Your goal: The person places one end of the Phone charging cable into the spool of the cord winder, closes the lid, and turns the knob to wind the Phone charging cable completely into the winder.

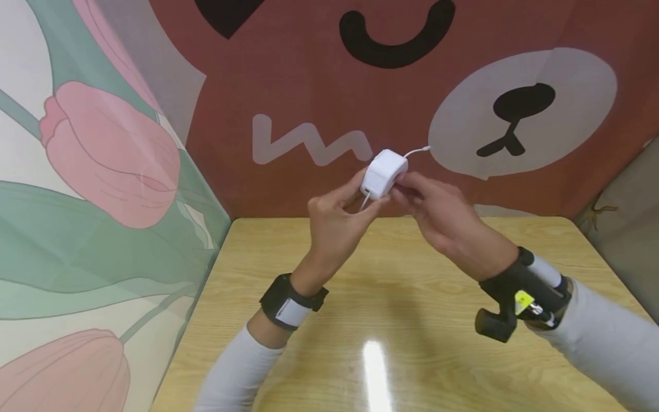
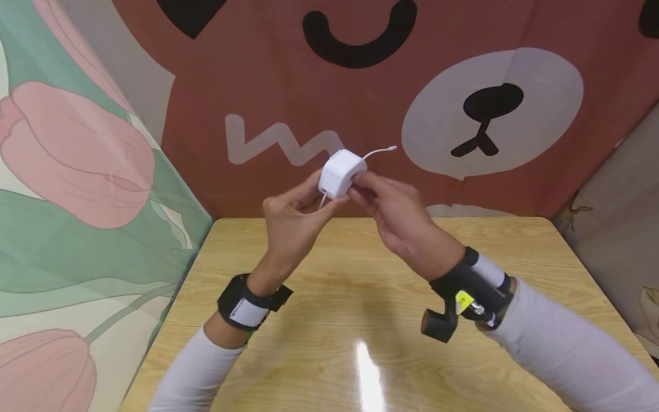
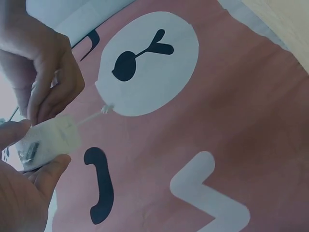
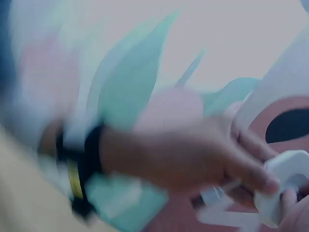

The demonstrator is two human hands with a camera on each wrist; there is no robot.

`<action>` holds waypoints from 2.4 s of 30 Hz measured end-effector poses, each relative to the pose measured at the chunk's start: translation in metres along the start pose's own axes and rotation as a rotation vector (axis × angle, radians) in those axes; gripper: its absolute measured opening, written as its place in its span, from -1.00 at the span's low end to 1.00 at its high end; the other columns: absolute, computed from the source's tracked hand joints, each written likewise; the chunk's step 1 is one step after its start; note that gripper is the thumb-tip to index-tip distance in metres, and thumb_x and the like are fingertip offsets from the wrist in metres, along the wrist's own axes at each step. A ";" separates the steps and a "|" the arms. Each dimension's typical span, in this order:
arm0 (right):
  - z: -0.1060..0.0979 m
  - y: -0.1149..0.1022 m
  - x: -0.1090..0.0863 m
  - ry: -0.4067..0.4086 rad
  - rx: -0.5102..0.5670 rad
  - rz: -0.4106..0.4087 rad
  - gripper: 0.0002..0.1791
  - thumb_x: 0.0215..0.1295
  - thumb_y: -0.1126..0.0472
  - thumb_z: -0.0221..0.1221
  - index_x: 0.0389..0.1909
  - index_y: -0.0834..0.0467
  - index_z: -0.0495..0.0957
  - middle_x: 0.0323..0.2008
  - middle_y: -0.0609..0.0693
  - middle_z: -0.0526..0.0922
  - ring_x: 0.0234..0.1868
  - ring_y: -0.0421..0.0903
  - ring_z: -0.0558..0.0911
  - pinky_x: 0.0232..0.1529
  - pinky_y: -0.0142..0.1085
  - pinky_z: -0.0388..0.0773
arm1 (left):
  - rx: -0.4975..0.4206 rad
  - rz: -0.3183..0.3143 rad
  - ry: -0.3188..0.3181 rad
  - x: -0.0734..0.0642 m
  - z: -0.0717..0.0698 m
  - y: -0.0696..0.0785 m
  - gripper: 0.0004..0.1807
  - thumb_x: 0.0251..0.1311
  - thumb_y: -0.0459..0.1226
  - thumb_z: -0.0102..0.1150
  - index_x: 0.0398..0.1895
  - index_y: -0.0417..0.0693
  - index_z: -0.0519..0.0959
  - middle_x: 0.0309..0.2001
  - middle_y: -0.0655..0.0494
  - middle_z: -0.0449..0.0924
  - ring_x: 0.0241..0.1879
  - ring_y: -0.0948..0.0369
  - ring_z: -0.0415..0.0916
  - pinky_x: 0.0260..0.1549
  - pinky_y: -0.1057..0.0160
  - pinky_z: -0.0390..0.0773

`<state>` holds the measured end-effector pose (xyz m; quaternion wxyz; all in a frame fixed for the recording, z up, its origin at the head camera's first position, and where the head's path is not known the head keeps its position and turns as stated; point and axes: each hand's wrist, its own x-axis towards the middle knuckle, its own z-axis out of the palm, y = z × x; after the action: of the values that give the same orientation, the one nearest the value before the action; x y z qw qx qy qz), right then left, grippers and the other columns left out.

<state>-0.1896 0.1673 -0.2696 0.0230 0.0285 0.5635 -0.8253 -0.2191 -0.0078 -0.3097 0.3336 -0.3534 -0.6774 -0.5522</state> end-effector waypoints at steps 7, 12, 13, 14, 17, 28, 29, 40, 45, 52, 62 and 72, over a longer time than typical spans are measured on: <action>0.000 0.000 0.001 -0.041 0.190 0.113 -0.87 0.45 0.26 0.22 -0.09 0.19 0.65 0.02 -0.03 0.57 -0.04 -0.26 0.68 0.09 -0.53 0.63 | 0.029 0.014 0.027 -0.002 0.001 -0.002 -0.47 0.08 -0.39 0.52 0.16 -0.34 0.63 0.00 -0.26 0.72 -0.03 0.07 0.76 -0.09 0.36 0.73; -0.005 0.013 0.007 0.011 -0.424 -0.431 -0.84 0.32 0.20 0.37 -0.19 0.21 0.74 -0.18 -0.05 0.68 -0.12 -0.21 0.72 0.00 -0.51 0.68 | 0.035 0.008 0.046 -0.001 0.000 -0.002 -0.49 0.09 -0.40 0.51 0.15 -0.35 0.64 -0.01 -0.26 0.72 -0.04 0.07 0.76 -0.10 0.37 0.73; -0.007 0.015 0.009 0.033 -0.585 -0.605 -0.83 0.29 0.21 0.39 -0.19 0.23 0.74 -0.20 -0.03 0.70 -0.12 -0.17 0.73 0.00 -0.53 0.66 | 0.041 0.006 0.050 -0.001 -0.001 -0.002 -0.49 0.09 -0.40 0.51 0.14 -0.34 0.64 -0.01 -0.26 0.73 -0.05 0.07 0.76 -0.11 0.37 0.73; -0.009 0.018 0.011 0.057 -0.730 -0.786 -0.83 0.26 0.24 0.41 -0.20 0.25 0.75 -0.21 0.00 0.70 -0.12 -0.12 0.73 0.00 -0.55 0.65 | 0.042 0.003 0.052 -0.001 -0.001 -0.002 -0.49 0.09 -0.40 0.51 0.14 -0.33 0.65 -0.01 -0.25 0.73 -0.05 0.07 0.76 -0.11 0.37 0.73; -0.016 0.021 0.017 0.040 -1.035 -1.286 -0.78 0.16 0.39 0.45 -0.15 0.32 0.75 -0.18 0.15 0.71 -0.11 0.05 0.71 -0.02 -0.38 0.70 | 0.037 -0.011 0.054 0.000 -0.002 -0.001 -0.49 0.09 -0.37 0.52 0.14 -0.31 0.65 -0.02 -0.24 0.73 -0.06 0.09 0.77 -0.11 0.37 0.73; -0.026 0.011 0.020 -0.123 -1.593 -2.049 -0.79 0.39 0.52 0.15 -0.05 0.46 0.68 -0.07 0.27 0.69 -0.17 0.09 0.70 -0.15 -0.21 0.77 | -0.026 -0.039 -0.010 -0.001 -0.006 0.002 -0.49 0.08 -0.39 0.52 0.14 -0.33 0.65 -0.02 -0.24 0.73 -0.07 0.09 0.78 -0.14 0.34 0.75; -0.026 0.009 0.021 -0.114 -1.606 -2.092 -0.80 0.39 0.53 0.15 -0.08 0.46 0.69 -0.08 0.26 0.69 -0.18 0.08 0.71 -0.16 -0.22 0.76 | -0.030 -0.041 -0.014 -0.001 -0.007 0.003 -0.50 0.08 -0.39 0.52 0.13 -0.33 0.65 -0.01 -0.25 0.73 -0.07 0.09 0.78 -0.14 0.34 0.75; -0.021 0.017 0.013 -0.044 -1.169 -1.527 -0.80 0.09 0.38 0.49 -0.28 0.35 0.73 -0.30 0.18 0.69 -0.30 0.07 0.70 -0.21 -0.30 0.73 | -0.006 0.005 -0.020 -0.006 -0.003 0.000 -0.49 0.12 -0.35 0.51 0.17 -0.28 0.64 -0.02 -0.21 0.73 -0.07 0.11 0.77 -0.19 0.35 0.76; -0.017 0.021 0.008 0.055 -0.897 -1.202 -0.85 0.04 0.48 0.47 -0.34 0.33 0.75 -0.31 0.15 0.70 -0.26 -0.10 0.70 -0.06 -0.66 0.58 | 0.013 0.025 -0.019 -0.005 -0.001 -0.001 -0.50 0.13 -0.33 0.50 0.16 -0.27 0.65 -0.04 -0.19 0.75 -0.08 0.16 0.77 -0.28 0.38 0.76; -0.016 0.024 0.004 0.081 -0.834 -1.029 -0.88 0.13 0.42 0.45 -0.30 0.31 0.75 -0.26 0.06 0.67 -0.21 -0.27 0.67 -0.10 -0.62 0.63 | -0.020 0.030 -0.012 -0.006 0.000 -0.002 -0.51 0.13 -0.38 0.48 0.15 -0.32 0.65 -0.04 -0.23 0.74 -0.06 0.08 0.76 -0.25 0.37 0.76; -0.036 0.012 0.021 -0.253 -1.406 -1.998 -0.79 0.45 0.41 0.14 -0.08 0.43 0.70 -0.09 0.25 0.69 -0.20 0.10 0.69 -0.28 -0.18 0.76 | -0.030 -0.068 -0.048 -0.006 -0.002 -0.002 -0.51 0.12 -0.37 0.50 0.15 -0.28 0.66 -0.06 -0.21 0.76 -0.09 0.09 0.78 -0.25 0.38 0.76; -0.049 -0.005 0.030 -0.381 -1.696 -2.253 -0.79 0.39 0.52 0.14 -0.03 0.46 0.65 -0.04 0.23 0.68 -0.13 0.02 0.75 -0.08 -0.20 0.76 | -0.047 -0.170 -0.144 -0.003 -0.008 -0.002 -0.54 0.12 -0.35 0.50 0.13 -0.23 0.68 -0.05 -0.14 0.77 -0.09 0.19 0.78 -0.22 0.36 0.76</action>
<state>-0.2189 0.2149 -0.2845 -0.5515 -0.5599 0.5889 0.1885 -0.2189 -0.0166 -0.3125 0.2276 -0.3413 -0.7141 -0.5672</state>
